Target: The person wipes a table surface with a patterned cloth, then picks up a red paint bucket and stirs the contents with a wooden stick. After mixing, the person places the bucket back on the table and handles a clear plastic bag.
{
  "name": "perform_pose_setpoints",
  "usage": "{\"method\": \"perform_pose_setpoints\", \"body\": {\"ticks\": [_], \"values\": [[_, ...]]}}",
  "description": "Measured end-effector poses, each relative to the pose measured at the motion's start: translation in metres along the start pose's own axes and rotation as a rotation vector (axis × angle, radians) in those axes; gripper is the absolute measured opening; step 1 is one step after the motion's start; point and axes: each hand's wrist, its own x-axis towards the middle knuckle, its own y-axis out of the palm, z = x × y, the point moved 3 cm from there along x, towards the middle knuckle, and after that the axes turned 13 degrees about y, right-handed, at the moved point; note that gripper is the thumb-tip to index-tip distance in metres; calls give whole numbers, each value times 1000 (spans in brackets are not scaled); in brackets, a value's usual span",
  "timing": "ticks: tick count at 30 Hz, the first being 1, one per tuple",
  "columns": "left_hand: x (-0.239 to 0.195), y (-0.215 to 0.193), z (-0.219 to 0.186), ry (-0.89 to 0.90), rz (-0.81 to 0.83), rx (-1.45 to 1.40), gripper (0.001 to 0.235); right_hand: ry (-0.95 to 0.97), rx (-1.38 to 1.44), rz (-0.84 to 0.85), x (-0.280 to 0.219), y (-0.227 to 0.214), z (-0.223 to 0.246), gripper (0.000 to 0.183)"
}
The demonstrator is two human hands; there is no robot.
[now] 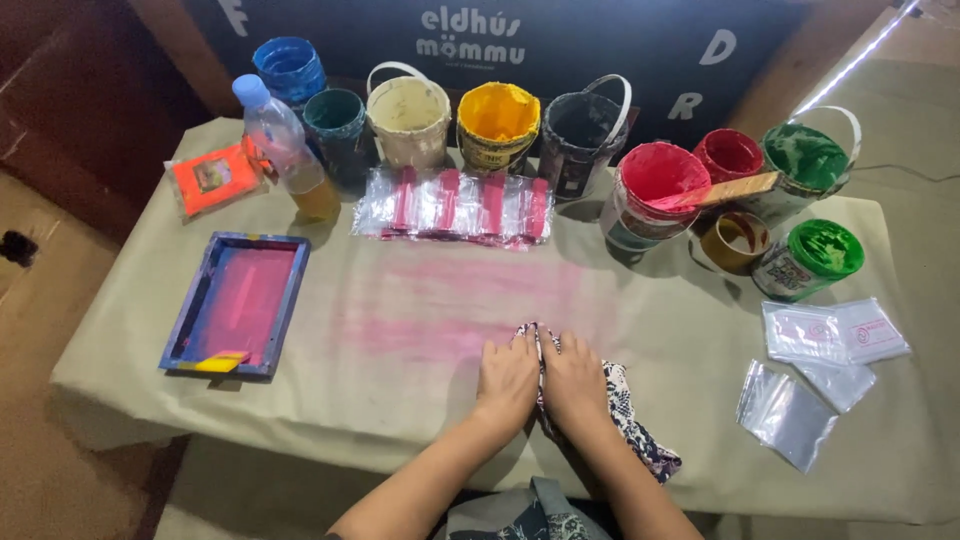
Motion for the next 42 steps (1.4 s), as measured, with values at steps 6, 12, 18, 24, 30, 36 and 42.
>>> {"method": "perform_pose_setpoints", "body": {"ticks": [6,12,18,24,30,36,42], "values": [[-30,-9,1,39,14,-42,60,-19,-7,55,-32,-14,10,70],[-30,-26,14,89,142,-148,63,6,-22,179,-25,-20,14,72],[-14,-14,19,32,-173,-151,54,-90,1,-113,-6,-11,18,54],[-36,-17,12,23,129,-48,61,-23,6,148,-27,-20,24,67],[-40,-18,17,34,113,-106,66,-47,23,53,-26,-5,24,65],[-29,-11,27,-36,45,-89,66,-50,49,-27,-10,-5,32,59],[-62,-31,48,-62,232,-187,57,-122,223,122,-44,-43,56,70]]}}
